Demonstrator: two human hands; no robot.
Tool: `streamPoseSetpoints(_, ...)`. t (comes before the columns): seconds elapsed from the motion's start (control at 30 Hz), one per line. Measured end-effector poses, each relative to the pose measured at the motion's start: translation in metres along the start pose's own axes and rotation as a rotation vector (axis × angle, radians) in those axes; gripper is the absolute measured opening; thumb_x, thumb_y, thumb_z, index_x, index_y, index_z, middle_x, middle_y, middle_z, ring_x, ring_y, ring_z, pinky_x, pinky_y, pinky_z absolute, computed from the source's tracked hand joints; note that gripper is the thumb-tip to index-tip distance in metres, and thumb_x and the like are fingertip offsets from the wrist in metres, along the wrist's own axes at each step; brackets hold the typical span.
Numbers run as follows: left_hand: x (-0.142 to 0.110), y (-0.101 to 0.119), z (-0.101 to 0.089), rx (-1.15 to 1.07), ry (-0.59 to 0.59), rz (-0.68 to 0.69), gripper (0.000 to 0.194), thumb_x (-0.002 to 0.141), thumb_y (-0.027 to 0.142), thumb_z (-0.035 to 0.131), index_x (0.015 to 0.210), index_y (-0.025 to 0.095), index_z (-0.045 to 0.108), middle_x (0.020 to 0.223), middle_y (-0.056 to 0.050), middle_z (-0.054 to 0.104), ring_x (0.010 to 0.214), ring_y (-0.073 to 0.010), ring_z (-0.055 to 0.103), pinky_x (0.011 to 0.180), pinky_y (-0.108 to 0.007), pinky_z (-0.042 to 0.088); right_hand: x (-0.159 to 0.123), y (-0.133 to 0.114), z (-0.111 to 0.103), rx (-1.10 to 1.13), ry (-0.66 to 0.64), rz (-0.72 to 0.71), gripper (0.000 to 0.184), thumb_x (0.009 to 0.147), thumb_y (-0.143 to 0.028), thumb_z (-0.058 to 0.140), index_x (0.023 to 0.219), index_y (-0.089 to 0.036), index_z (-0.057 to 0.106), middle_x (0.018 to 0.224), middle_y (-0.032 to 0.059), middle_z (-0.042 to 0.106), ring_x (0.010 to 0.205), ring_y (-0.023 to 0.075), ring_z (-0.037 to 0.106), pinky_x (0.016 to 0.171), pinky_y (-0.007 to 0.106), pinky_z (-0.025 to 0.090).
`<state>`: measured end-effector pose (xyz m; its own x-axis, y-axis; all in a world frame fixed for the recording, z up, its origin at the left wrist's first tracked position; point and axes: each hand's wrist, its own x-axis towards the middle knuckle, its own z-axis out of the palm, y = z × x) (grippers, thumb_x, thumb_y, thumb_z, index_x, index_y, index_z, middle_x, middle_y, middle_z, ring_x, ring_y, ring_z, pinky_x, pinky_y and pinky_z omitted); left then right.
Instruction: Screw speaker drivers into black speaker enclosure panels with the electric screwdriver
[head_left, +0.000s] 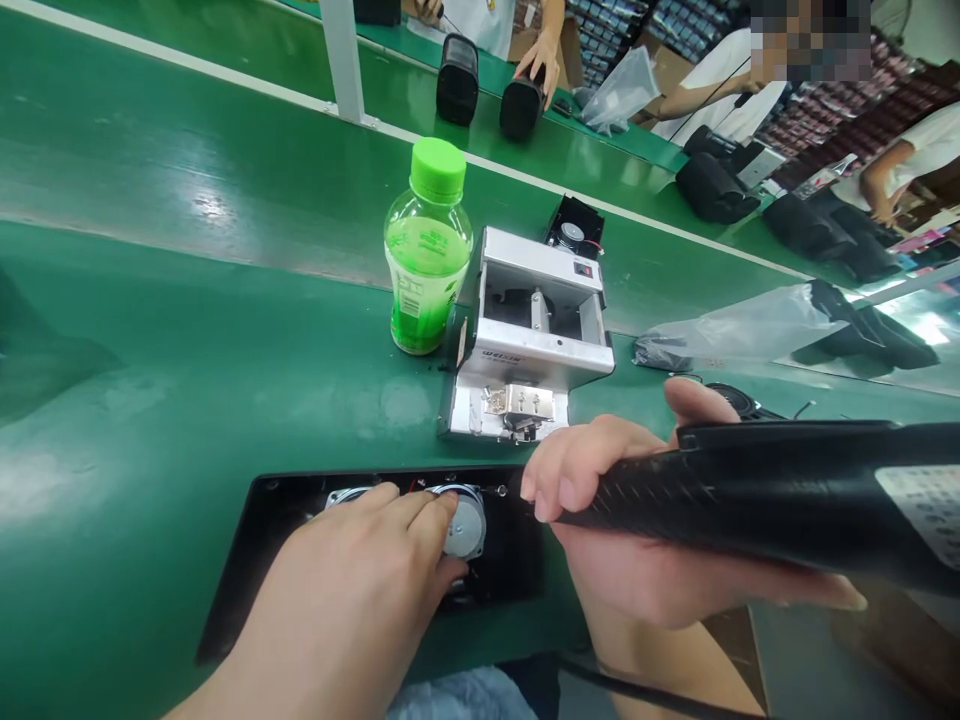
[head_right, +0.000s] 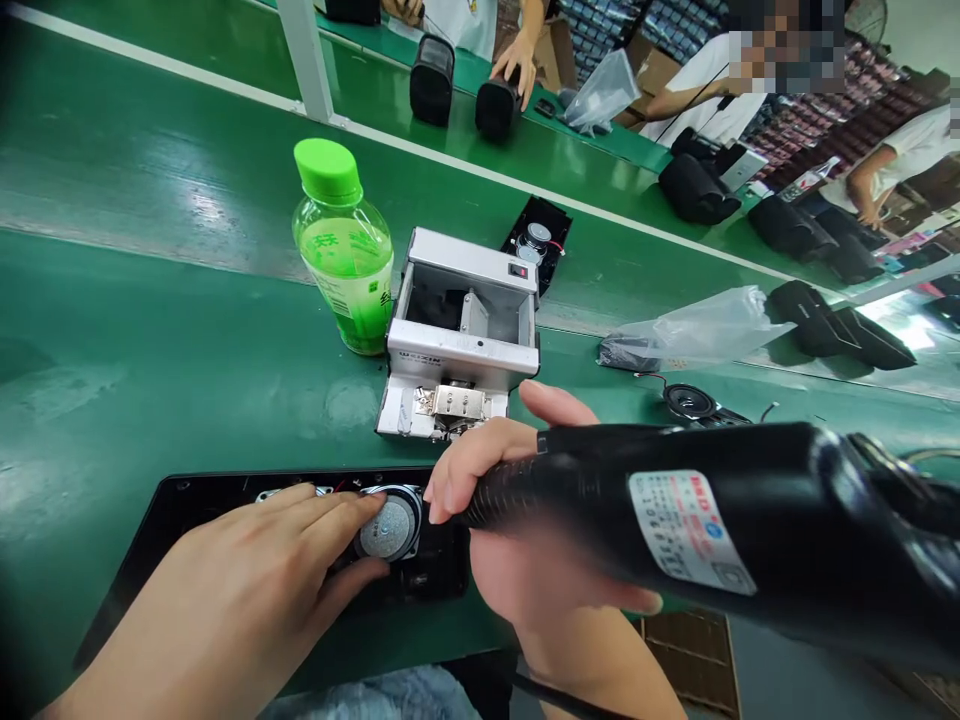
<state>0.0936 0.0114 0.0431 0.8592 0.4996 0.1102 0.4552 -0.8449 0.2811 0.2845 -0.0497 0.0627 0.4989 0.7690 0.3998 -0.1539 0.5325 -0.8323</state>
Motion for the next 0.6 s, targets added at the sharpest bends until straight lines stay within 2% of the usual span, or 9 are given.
streamPoseSetpoints(0.2, -0.001, 0.000, 0.003, -0.010, -0.013, -0.011, 0.025, 0.082, 0.023, 0.086, 0.107, 0.020, 0.081, 0.095, -0.006, 0.083, 0.081, -0.0332, 0.078, 0.065, -0.048, 0.065, 0.001, 0.006, 0.002, 0.006, 0.005, 0.018, 0.062, 0.091, -0.076, 0.066, 0.135, -0.034, 0.071, 0.071, 0.0036, 0.072, 0.054, 0.0230, 0.061, 0.055, 0.039, 0.057)
streamPoseSetpoints(0.33, -0.001, 0.000, 0.003, -0.016, -0.039, -0.031, 0.025, 0.084, 0.026, 0.087, 0.107, 0.021, 0.080, 0.099, -0.007, 0.084, 0.083, -0.0337, 0.078, 0.061, -0.045, 0.061, -0.001, 0.013, 0.000, -0.012, -0.018, -0.010, 0.067, 0.096, -0.083, 0.050, 0.138, -0.034, 0.068, 0.072, 0.0025, 0.071, 0.054, 0.0212, 0.061, 0.053, 0.038, 0.057)
streamPoseSetpoints(0.4, 0.000, 0.000, 0.001, -0.040, -0.087, -0.056, 0.024, 0.086, 0.027, 0.085, 0.109, 0.022, 0.080, 0.100, -0.006, 0.083, 0.084, -0.0333, 0.077, 0.063, -0.045, 0.060, -0.002, 0.017, 0.000, -0.048, -0.060, -0.056, 0.065, 0.101, -0.078, 0.041, 0.139, -0.032, 0.066, 0.073, 0.0028, 0.071, 0.054, 0.0215, 0.063, 0.052, 0.039, 0.058)
streamPoseSetpoints(0.5, 0.005, 0.000, -0.004, -0.093, -0.210, -0.127, 0.020, 0.090, 0.028, 0.082, 0.109, 0.025, 0.080, 0.095, -0.003, 0.081, 0.085, -0.0324, 0.076, 0.068, -0.046, 0.059, -0.001, 0.025, 0.002, -0.109, -0.127, -0.164, 0.044, 0.106, -0.055, 0.047, 0.136, -0.030, 0.067, 0.071, 0.0015, 0.071, 0.049, 0.0207, 0.063, 0.047, 0.036, 0.055)
streamPoseSetpoints(0.53, 0.007, 0.000, -0.005, -0.103, -0.246, -0.154, 0.018, 0.090, 0.028, 0.082, 0.108, 0.025, 0.079, 0.093, -0.003, 0.080, 0.086, -0.0324, 0.075, 0.069, -0.046, 0.058, 0.000, 0.027, 0.003, -0.120, -0.131, -0.185, 0.041, 0.106, -0.053, 0.051, 0.135, -0.030, 0.068, 0.069, 0.0005, 0.071, 0.047, 0.0200, 0.062, 0.045, 0.035, 0.054)
streamPoseSetpoints(0.6, 0.010, 0.001, -0.008, -0.107, -0.287, -0.186, 0.016, 0.090, 0.028, 0.082, 0.106, 0.026, 0.079, 0.093, -0.002, 0.079, 0.088, -0.0328, 0.075, 0.071, -0.046, 0.056, 0.003, 0.032, 0.004, -0.122, -0.117, -0.192, 0.043, 0.102, -0.059, 0.059, 0.132, -0.031, 0.070, 0.066, -0.0015, 0.069, 0.043, 0.0187, 0.059, 0.042, 0.034, 0.053)
